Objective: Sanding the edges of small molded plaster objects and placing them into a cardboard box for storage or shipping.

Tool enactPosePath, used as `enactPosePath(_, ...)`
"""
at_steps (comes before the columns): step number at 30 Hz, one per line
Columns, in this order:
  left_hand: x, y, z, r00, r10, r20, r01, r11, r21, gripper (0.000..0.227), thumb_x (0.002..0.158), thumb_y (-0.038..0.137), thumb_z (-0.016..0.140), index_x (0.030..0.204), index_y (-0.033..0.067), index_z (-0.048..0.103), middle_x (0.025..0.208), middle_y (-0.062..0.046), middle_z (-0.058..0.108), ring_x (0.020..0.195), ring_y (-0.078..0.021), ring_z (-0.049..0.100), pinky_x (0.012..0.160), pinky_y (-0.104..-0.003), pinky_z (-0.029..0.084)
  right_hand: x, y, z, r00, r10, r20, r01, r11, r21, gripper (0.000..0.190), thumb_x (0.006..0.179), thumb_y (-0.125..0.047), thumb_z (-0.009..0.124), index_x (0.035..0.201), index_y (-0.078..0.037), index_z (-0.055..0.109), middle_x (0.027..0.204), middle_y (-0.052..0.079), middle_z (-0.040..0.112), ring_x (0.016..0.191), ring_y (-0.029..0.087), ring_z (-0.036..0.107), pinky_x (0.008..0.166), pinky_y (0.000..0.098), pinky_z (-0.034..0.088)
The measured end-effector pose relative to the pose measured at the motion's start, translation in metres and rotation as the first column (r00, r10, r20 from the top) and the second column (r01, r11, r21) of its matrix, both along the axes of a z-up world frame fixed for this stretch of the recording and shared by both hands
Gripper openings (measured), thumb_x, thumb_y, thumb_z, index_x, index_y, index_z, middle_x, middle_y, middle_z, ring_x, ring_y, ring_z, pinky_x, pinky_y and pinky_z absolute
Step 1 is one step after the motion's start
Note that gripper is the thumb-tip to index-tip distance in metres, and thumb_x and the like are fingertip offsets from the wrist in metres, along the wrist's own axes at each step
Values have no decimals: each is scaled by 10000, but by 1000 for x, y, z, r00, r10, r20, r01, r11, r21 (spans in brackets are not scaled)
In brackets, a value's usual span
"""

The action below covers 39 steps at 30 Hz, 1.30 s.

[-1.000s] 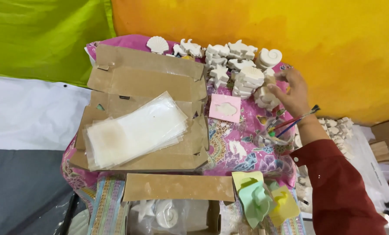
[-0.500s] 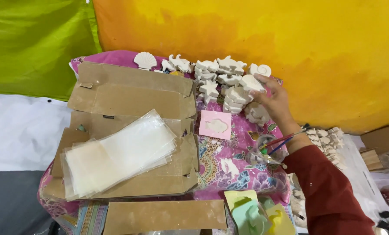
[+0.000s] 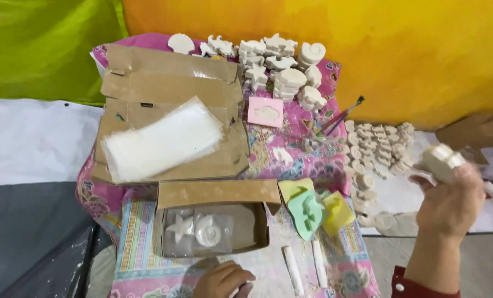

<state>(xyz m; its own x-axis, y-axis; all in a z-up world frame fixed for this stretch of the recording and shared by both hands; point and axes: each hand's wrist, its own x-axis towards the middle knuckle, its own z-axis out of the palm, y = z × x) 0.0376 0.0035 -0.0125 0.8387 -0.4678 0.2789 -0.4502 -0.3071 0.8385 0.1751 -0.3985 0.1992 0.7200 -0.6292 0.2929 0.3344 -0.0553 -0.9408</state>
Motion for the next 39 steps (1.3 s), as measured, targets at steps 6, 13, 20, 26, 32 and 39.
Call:
enactPosePath(6, 13, -28, 74, 949, -112, -295, 55, 979, -194, 476, 989, 478, 453, 1294, 143, 600, 1227, -49, 618, 1095, -198, 583, 886, -371, 464, -128, 84, -75, 673, 395, -625, -693, 631, -348, 278, 846, -313, 711, 999, -93, 787, 857, 27, 752, 679, 132, 653, 624, 269, 513)
enactPosePath(13, -22, -44, 79, 316, -287, -904, -108, 936, -335, 573, 990, 521, 310, 1159, 103, 664, 1023, -118, 702, 936, -222, 669, 858, -286, 561, -164, 180, -92, 419, 101, -902, -849, 395, -350, 412, 922, -564, 615, 1086, -193, 541, 733, -9, 786, 643, 148, 774, 582, 291, 599)
enactPosePath(20, -20, -36, 101, -68, -321, -945, -602, 768, -218, 510, 1026, 409, 492, 1376, 44, 563, 955, -193, 686, 611, -222, 593, 538, -305, 561, -155, 154, -133, 565, -130, -815, -692, 463, -554, 447, 956, -581, 457, 1139, -213, 634, 783, -48, 755, 699, 114, 747, 546, 262, 579)
enactPosePath(26, -3, -45, 81, -23, -400, -916, -601, 738, -307, 556, 1038, 448, 434, 1385, 54, 619, 1031, -127, 695, 785, -207, 596, 642, -322, 509, -149, 143, -178, 482, -379, -790, -713, 354, -605, 282, 944, -298, 646, 1168, -130, 672, 1033, 28, 686, 916, 209, 691, 739, 365, 645)
enactPosePath(32, 23, -50, 68, 62, -443, -894, -552, 731, -400, 523, 1028, 369, 472, 1419, 33, 558, 1097, -150, 673, 932, -249, 628, 793, -342, 552, -145, 150, -174, 415, -303, -858, -600, 617, -508, 298, 910, -373, 639, 1103, -162, 719, 1073, 11, 689, 962, 259, 669, 736, 417, 542)
enactPosePath(39, 31, -51, 28, 95, -590, -802, -538, 648, -540, 377, 1017, 227, 506, 1332, 22, 535, 1204, -232, 655, 1024, -354, 640, 881, -448, 564, -156, 146, -168, 581, -155, -799, -318, 860, -398, 191, 898, -263, 715, 1016, -114, 700, 830, 21, 747, 726, 170, 667, 647, 311, 551)
